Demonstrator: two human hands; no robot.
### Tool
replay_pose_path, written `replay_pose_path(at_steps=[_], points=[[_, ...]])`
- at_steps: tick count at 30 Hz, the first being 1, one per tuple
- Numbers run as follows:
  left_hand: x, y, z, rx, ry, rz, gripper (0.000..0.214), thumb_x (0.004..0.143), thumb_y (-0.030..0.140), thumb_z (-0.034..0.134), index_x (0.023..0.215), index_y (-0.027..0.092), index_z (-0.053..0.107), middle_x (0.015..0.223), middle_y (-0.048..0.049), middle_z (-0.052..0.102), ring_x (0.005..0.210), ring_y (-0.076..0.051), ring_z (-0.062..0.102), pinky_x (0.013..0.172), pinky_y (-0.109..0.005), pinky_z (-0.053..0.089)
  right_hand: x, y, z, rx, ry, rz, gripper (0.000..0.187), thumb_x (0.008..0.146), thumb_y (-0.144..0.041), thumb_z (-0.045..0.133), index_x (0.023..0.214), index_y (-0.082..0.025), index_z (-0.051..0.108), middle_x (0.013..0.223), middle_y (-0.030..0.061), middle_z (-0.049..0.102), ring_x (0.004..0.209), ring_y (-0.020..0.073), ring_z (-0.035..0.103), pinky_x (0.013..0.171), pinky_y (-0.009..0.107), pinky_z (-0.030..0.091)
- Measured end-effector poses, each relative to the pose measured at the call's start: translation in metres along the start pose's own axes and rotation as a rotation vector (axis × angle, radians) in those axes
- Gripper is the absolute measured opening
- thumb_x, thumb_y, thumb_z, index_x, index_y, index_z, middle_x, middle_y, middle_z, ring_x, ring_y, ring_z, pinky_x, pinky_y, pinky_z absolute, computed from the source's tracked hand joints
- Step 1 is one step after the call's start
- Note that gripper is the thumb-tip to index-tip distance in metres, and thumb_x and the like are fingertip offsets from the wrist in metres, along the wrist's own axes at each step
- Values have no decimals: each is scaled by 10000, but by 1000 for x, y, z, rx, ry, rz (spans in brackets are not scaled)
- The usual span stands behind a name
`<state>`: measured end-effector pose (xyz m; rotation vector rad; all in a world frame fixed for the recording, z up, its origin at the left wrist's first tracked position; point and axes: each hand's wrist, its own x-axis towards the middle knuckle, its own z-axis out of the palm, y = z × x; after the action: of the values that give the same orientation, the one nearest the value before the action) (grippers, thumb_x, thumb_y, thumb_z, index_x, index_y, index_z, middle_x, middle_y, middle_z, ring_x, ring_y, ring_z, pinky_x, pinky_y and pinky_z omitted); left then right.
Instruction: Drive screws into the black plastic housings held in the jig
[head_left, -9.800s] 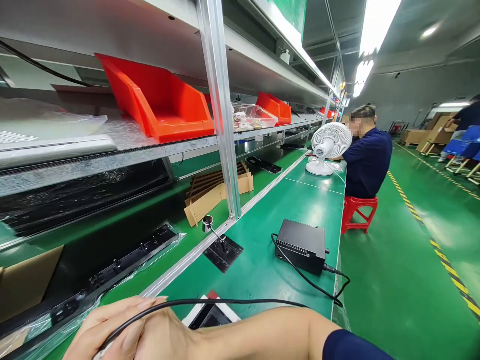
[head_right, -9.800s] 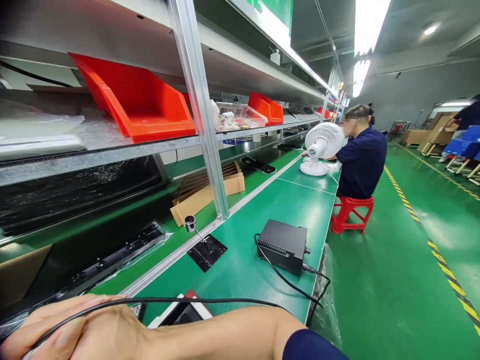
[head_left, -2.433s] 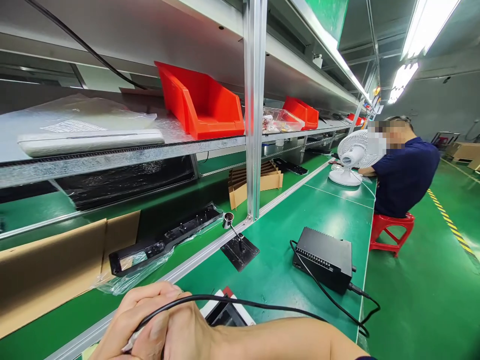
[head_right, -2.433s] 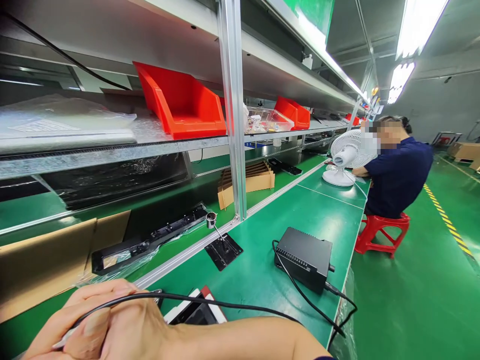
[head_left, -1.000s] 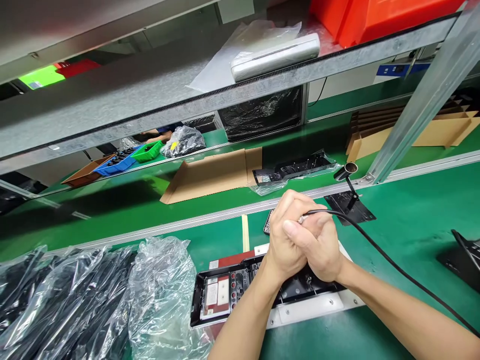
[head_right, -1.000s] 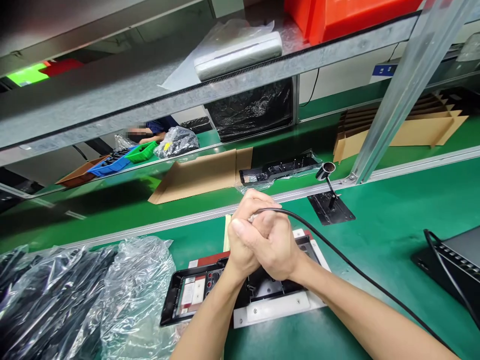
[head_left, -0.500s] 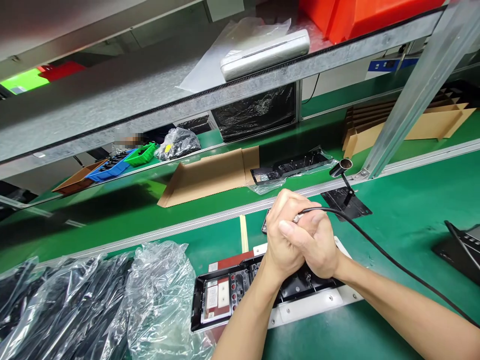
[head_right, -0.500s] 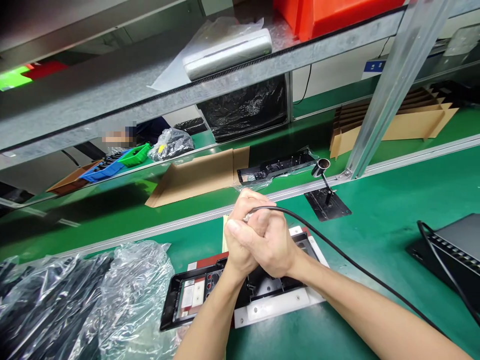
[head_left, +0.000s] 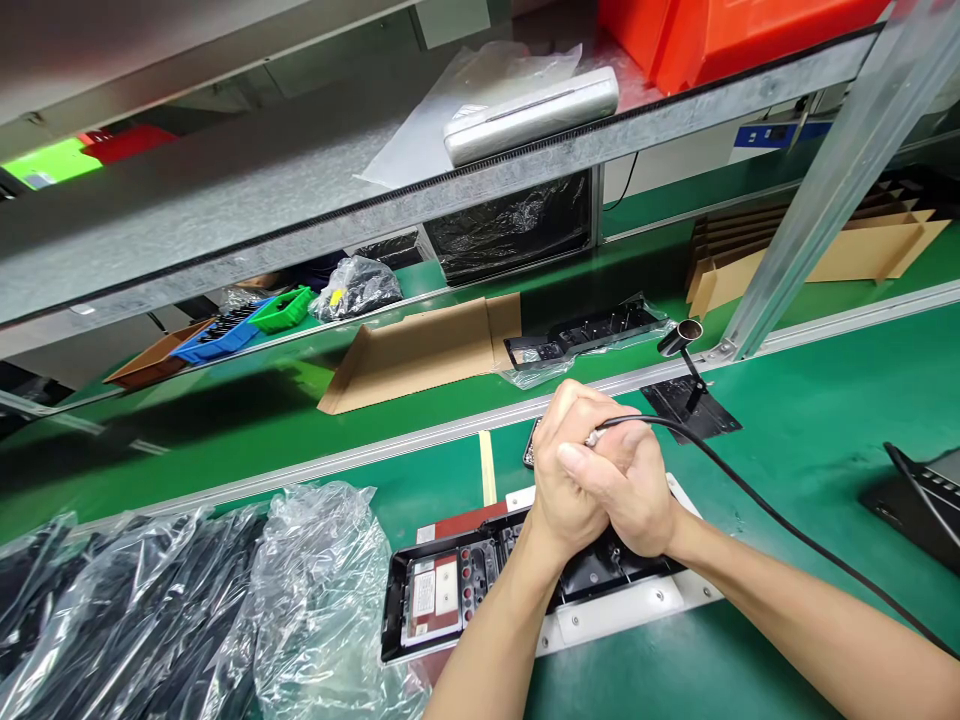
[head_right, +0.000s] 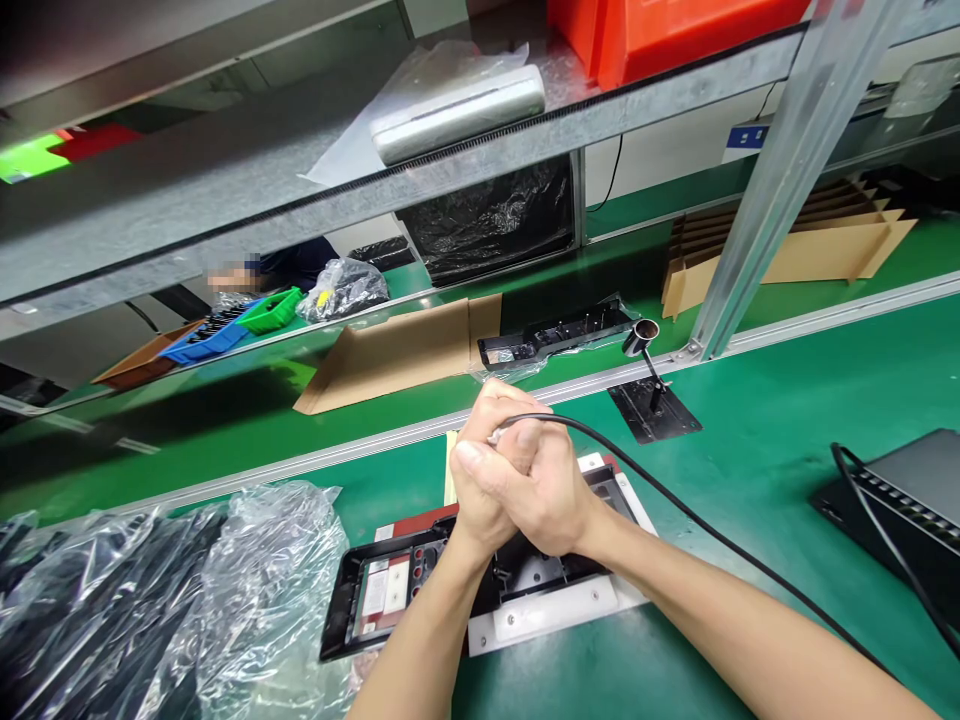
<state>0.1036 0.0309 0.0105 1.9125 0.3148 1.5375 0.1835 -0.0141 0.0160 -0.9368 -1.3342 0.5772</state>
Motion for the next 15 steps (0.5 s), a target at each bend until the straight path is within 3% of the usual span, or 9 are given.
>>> replay_pose_path(at_steps=[15], points=[[-1, 1, 0, 10, 1, -6, 201, 1052, 397, 616, 1001, 227, 711, 946, -36, 646, 868, -196, 636, 731, -339, 514, -1, 0, 0, -19, 9, 18, 351, 924, -408, 647, 653, -223, 522, 654, 14, 551, 732, 220, 624, 641, 363, 538]])
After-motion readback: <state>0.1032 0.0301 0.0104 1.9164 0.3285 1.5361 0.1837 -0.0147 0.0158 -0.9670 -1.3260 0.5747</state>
